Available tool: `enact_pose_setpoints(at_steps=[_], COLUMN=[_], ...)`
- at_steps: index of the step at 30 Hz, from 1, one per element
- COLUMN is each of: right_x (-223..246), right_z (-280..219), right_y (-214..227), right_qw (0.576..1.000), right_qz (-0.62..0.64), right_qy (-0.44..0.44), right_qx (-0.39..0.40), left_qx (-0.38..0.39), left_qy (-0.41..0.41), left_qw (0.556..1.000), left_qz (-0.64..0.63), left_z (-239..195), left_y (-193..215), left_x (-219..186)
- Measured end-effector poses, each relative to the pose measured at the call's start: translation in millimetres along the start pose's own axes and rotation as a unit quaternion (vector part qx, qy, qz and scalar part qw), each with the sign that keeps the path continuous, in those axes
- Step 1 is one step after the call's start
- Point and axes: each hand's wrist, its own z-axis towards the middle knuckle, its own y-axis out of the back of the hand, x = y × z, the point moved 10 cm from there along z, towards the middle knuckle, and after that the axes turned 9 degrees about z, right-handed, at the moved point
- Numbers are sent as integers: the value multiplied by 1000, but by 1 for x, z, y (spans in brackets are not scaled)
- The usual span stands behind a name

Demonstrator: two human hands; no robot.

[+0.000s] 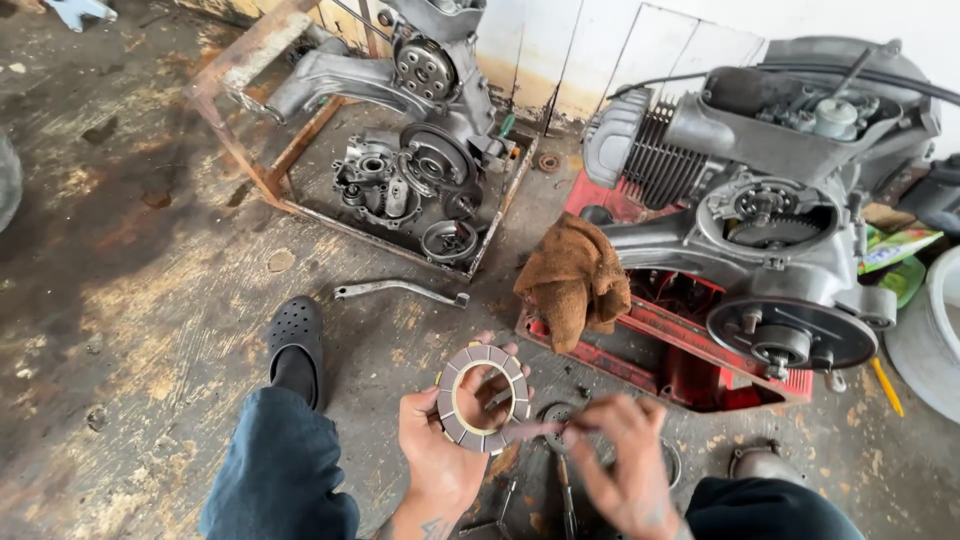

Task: Cleaning and inspecting a motorcycle clutch plate using a small pick tool

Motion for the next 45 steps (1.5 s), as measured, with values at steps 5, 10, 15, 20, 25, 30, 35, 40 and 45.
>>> enact_pose_setpoints(at_steps=[5, 10, 15, 20, 25, 30, 35, 40, 45], right_x=[-18, -6, -23, -6, -17, -14, -13, -22, -5], right_z=[4, -2, 11, -3, 5, -6, -4, 0, -15], right_y=[2, -5, 19, -9, 12, -5, -1, 5, -12], right_qw=[1000, 1000, 997, 1000, 998, 1000, 999, 1000, 998], right_qz=[-24, 18, -46, -1, -51, -20, -39, -4, -25], right_qy=[-14, -1, -32, 19, -30, -2, 22, -5, 57], right_qx=[-13, -2, -44, 5, -38, 10, -18, -14, 19], left_qx=[32, 6, 68, -2, 75, -21, -34, -37, 9], left_qy=[-42, -3, -71, 4, -62, 16, 15, 10, -29], left_qw=[998, 1000, 995, 1000, 995, 999, 998, 999, 999], left_qz=[21, 18, 21, 13, 15, 25, 55, -5, 31], left_z=[-1, -2, -1, -2, -2, -3, -2, -1, -4], left_y=[-5, -6, -6, -5, -14, -5, -7, 1, -6], left_x=[-11, -5, -11, -5, -13, 2, -4, 4, -5])
